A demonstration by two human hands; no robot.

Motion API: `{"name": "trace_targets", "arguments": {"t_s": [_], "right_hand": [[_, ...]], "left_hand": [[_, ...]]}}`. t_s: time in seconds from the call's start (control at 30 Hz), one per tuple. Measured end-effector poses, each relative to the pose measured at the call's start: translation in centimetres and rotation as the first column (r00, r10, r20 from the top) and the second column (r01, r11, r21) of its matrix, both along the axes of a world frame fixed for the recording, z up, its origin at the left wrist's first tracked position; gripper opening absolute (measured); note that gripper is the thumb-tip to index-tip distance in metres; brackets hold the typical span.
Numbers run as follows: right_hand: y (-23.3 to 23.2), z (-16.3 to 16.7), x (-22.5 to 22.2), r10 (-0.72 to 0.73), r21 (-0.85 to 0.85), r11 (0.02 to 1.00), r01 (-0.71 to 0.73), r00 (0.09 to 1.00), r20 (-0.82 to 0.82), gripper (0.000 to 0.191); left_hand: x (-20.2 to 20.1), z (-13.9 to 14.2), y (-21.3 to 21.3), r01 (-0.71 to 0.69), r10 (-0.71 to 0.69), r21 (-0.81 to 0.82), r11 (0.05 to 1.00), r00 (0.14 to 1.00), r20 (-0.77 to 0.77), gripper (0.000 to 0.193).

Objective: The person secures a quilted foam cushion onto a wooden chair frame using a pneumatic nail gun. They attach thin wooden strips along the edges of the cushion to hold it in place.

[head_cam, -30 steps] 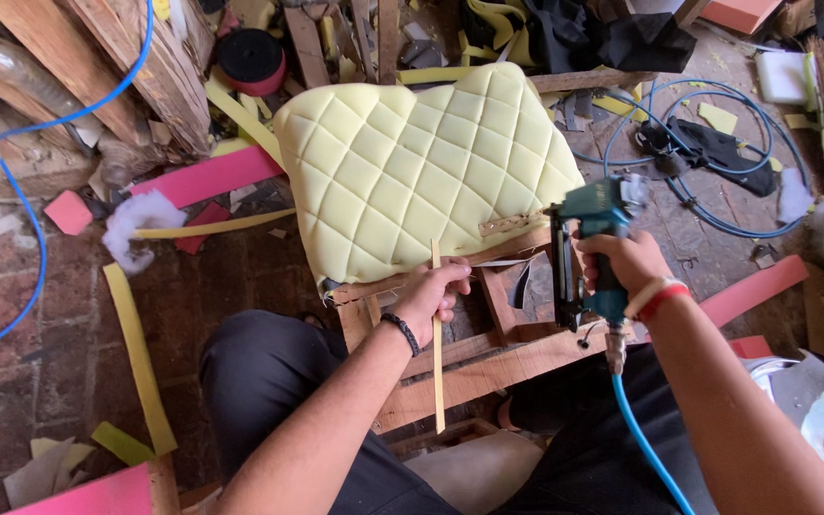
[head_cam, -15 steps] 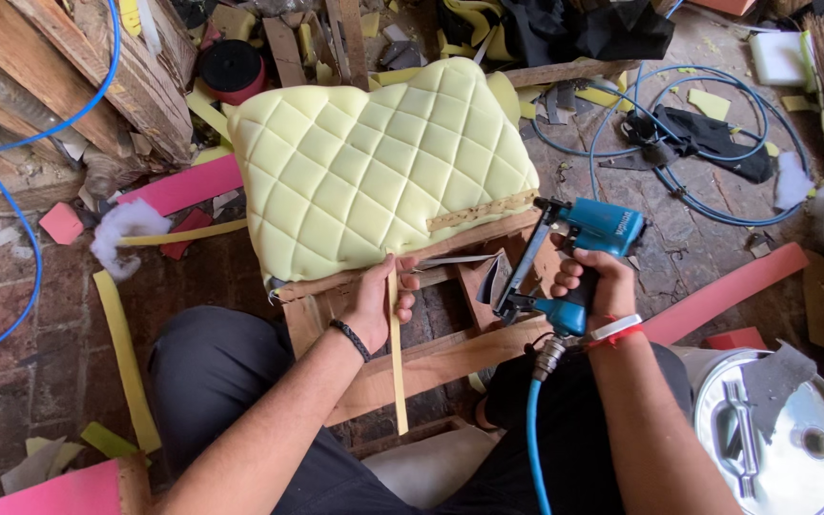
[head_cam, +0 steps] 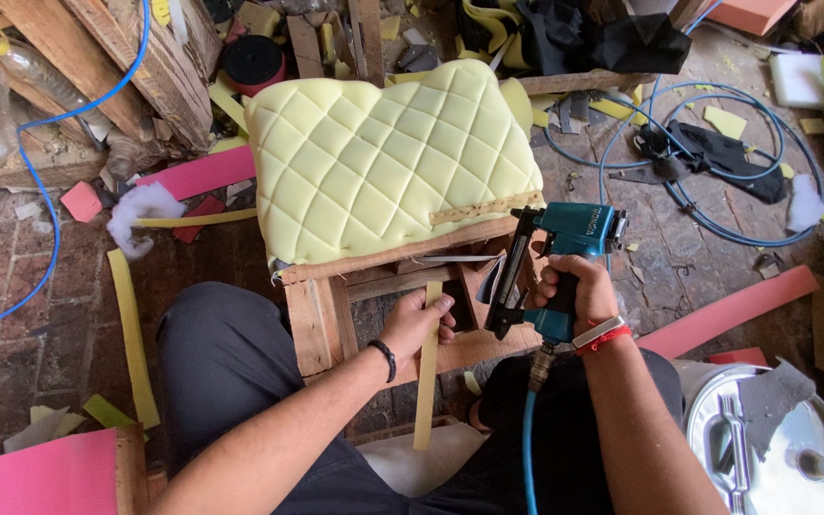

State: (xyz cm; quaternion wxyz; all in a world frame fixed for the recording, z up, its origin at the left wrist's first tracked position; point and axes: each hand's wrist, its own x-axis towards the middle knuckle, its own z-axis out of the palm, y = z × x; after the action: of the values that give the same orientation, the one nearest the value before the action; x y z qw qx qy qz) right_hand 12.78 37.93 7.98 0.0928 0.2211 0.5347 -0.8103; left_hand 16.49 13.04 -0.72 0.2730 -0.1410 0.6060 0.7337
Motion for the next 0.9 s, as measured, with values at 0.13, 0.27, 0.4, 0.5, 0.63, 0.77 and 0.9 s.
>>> {"name": "trace_targets", "arguments": {"t_s": [0.13, 0.27, 0.4, 0.5, 0.63, 0.77, 0.9], "right_hand": [[-2.6, 1.9, -2.5, 0.135, 0.308, 0.939, -0.152, 0.988, 0.074, 0.011], [-5.5, 2.5, -5.3, 0.205, 0.477, 0.848, -0.233, 0.973, 0.110, 0.007], [-8.0, 2.1, -7.1, 0.231, 0.578, 0.767, -0.277, 0.961, 0.153, 0.013], [-9.3, 2.1, -7.9, 0.226, 0.676, 0.666, -0.315, 0.949, 0.220, 0.015], [-10.7, 2.3, -9.3, 0.258, 0.747, 0.539, -0.388, 0.921, 0.293, 0.019], [-11.9, 2.6, -10.4, 0.244, 0.797, 0.411, -0.443, 0.896, 0.372, 0.020], [-12.7, 2.6, -11.0, 0.215, 0.792, 0.385, -0.473, 0.881, 0.421, 0.017]], "left_hand": [[-0.7, -0.6, -1.1, -0.022, 0.022, 0.037, 0.999, 1.000, 0.012, 0.020], [-1.5, -1.0, -2.2, -0.004, -0.004, 0.127, 0.992, 0.998, 0.066, 0.020], [-2.5, -1.4, -3.3, 0.008, -0.030, 0.172, 0.985, 0.992, 0.123, 0.020], [-2.9, -1.8, -4.3, 0.015, -0.045, 0.199, 0.980, 0.988, 0.146, 0.020], [-3.2, -2.4, -5.0, -0.010, -0.035, 0.254, 0.967, 0.984, 0.173, 0.021], [-3.4, -3.1, -5.4, -0.034, -0.022, 0.283, 0.959, 0.982, 0.190, 0.021], [-3.5, -3.7, -5.8, -0.021, -0.036, 0.286, 0.958, 0.980, 0.194, 0.021]]}}
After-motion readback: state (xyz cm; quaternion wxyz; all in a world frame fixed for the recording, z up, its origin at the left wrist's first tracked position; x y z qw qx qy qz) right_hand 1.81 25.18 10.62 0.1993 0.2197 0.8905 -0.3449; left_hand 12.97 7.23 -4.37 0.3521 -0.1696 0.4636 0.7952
